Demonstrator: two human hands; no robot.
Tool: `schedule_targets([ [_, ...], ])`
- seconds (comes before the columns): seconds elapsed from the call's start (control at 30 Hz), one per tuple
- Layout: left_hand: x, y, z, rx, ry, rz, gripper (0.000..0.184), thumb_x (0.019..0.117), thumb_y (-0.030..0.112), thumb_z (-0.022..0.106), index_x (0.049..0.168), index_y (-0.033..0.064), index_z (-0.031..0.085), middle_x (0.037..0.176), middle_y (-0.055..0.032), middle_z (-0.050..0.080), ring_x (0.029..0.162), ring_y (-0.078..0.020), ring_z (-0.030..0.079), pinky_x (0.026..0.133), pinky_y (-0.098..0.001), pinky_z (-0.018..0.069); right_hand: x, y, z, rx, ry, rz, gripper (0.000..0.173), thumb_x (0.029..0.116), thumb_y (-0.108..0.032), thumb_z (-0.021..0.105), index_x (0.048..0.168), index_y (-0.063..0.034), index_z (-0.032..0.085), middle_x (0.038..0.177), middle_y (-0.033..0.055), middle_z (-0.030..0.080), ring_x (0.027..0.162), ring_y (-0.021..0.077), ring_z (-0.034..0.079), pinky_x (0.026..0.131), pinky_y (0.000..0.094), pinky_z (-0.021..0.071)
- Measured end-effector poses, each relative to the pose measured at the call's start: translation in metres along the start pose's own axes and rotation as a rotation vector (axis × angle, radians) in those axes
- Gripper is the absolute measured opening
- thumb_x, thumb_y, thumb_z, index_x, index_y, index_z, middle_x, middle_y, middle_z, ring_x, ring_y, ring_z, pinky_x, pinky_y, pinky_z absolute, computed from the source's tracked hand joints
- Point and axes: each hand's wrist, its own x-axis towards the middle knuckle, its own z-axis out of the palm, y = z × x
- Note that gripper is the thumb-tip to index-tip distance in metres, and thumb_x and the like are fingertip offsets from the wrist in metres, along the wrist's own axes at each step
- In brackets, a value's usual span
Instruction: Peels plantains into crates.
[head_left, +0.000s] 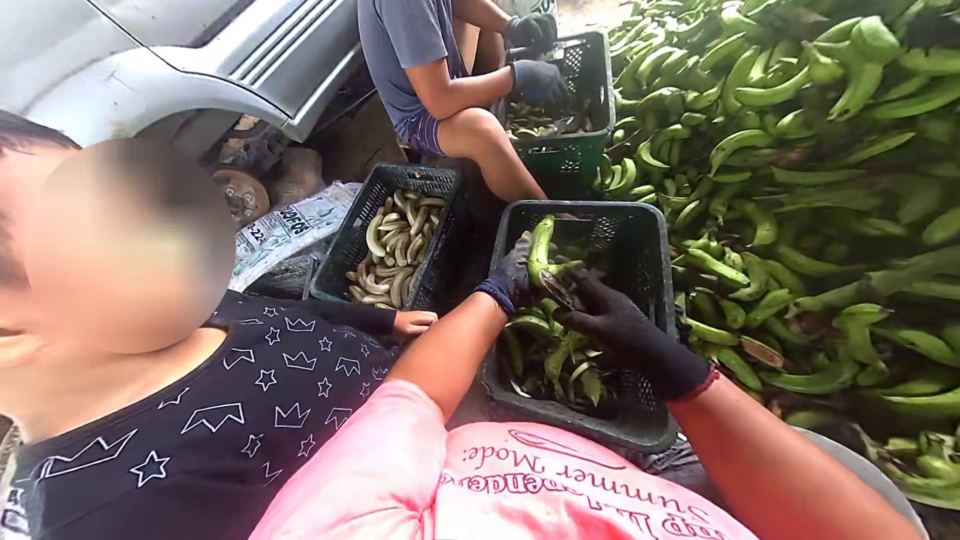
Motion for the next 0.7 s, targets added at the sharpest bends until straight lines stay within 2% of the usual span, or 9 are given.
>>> schedule_targets([
  [0.17, 0.001, -0.004, -0.006, 0.126, 0.087, -0.037, 0.064, 0.1047, 0.066, 0.025, 0.13, 0.0158, 0.056, 0.089, -0.0074, 0.068, 0.07, -0.0167, 0.064, 0.059, -0.0336, 0.055, 0.002, 0.004, 0.011, 0.14, -0.041, -0.011, 0.082, 0.0837, -0.051, 0.077, 0.155, -0.036, 0.039, 0.109, 0.0043, 0.069, 0.09, 0.015, 0.068, 0.082, 0.0418, 0.0585],
  [0.27, 0.002, -0.007, -0.009, 0.177, 0.144, -0.009, 0.06, 0.106, 0.062, 0.029, 0.128, 0.0158, 0.059, 0.092, -0.0065, 0.066, 0.077, -0.0165, 0.064, 0.067, -0.0366, 0.0559, 0.001, 0.003, 0.017, 0.122, -0.012, 0.012, 0.08, 0.0843, -0.053, 0.077, 0.154, -0.0382, 0.04, 0.098, 0.0027, 0.067, 0.083, 0.0152, 0.065, 0.077, 0.0425, 0.0567],
  [0.37, 0.004, -0.012, -0.01, 0.286, 0.175, 0.02, 0.061, 0.1064, 0.062, 0.027, 0.132, 0.0157, 0.058, 0.101, -0.0086, 0.067, 0.086, -0.0186, 0.065, 0.075, -0.0406, 0.0565, 0.002, 0.0, 0.02, 0.248, 0.038, 0.047, 0.069, 0.0859, -0.042, 0.079, 0.147, -0.0289, 0.049, 0.106, 0.0042, 0.07, 0.087, 0.0156, 0.069, 0.079, 0.0403, 0.0598],
  [0.4, 0.004, -0.013, -0.009, 0.353, 0.175, 0.024, 0.064, 0.1061, 0.063, 0.025, 0.136, 0.0168, 0.057, 0.109, -0.0104, 0.068, 0.094, -0.0206, 0.066, 0.081, -0.0435, 0.0567, 0.002, -0.001, 0.019, 0.323, 0.04, 0.054, 0.062, 0.0877, -0.036, 0.079, 0.142, -0.025, 0.051, 0.104, 0.0036, 0.07, 0.082, 0.0136, 0.068, 0.074, 0.0352, 0.0595],
  [0.47, 0.004, -0.011, -0.007, 0.415, 0.138, 0.027, 0.066, 0.1065, 0.063, 0.022, 0.142, 0.0175, 0.055, 0.118, -0.0123, 0.068, 0.101, -0.0225, 0.067, 0.086, -0.0461, 0.0566, 0.003, -0.002, 0.013, 0.45, 0.01, 0.077, 0.055, 0.0893, -0.033, 0.077, 0.138, -0.0227, 0.053, 0.09, 0.0022, 0.066, 0.064, 0.0095, 0.058, 0.056, 0.0258, 0.0502],
  [0.53, -0.003, -0.002, 0.001, 0.352, 0.038, 0.021, 0.065, 0.107, 0.062, 0.022, 0.139, 0.0162, 0.055, 0.112, -0.0105, 0.071, 0.093, -0.0199, 0.069, 0.079, -0.0402, 0.058, 0.0, -0.011, -0.002, 0.514, -0.003, 0.122, 0.052, 0.091, -0.035, 0.074, 0.137, -0.0205, 0.055, 0.092, 0.0029, 0.067, 0.066, 0.01, 0.058, 0.057, 0.0253, 0.0501],
  [0.63, -0.011, 0.011, 0.009, 0.408, -0.165, 0.07, 0.05, 0.1097, 0.052, 0.03, 0.129, 0.0141, 0.058, 0.092, -0.0046, 0.066, 0.075, -0.014, 0.065, 0.066, -0.0314, 0.0577, -0.003, -0.024, -0.033, 0.504, 0.173, 0.121, 0.041, 0.0976, -0.031, 0.067, 0.136, -0.0192, 0.055, 0.092, 0.0013, 0.066, 0.07, 0.0095, 0.06, 0.06, 0.0273, 0.0535],
  [0.67, -0.011, 0.013, 0.008, 0.485, -0.17, 0.082, 0.047, 0.1095, 0.049, 0.036, 0.132, 0.0129, 0.056, 0.093, -0.0061, 0.066, 0.075, -0.0152, 0.065, 0.066, -0.0324, 0.0582, -0.005, -0.024, -0.045, 0.49, 0.248, 0.095, 0.042, 0.0975, -0.031, 0.067, 0.136, -0.021, 0.055, 0.091, 0.0003, 0.066, 0.068, 0.0088, 0.06, 0.058, 0.0266, 0.0535],
  [0.7, -0.009, 0.014, 0.005, 0.581, -0.148, 0.108, 0.047, 0.1087, 0.045, 0.042, 0.137, 0.0105, 0.055, 0.1, -0.0095, 0.068, 0.081, -0.0175, 0.067, 0.072, -0.0358, 0.0588, -0.008, -0.027, -0.058, 0.469, 0.314, 0.06, 0.043, 0.0971, -0.032, 0.067, 0.137, -0.0222, 0.054, 0.089, -0.0011, 0.064, 0.066, 0.0082, 0.059, 0.057, 0.0265, 0.0531],
])
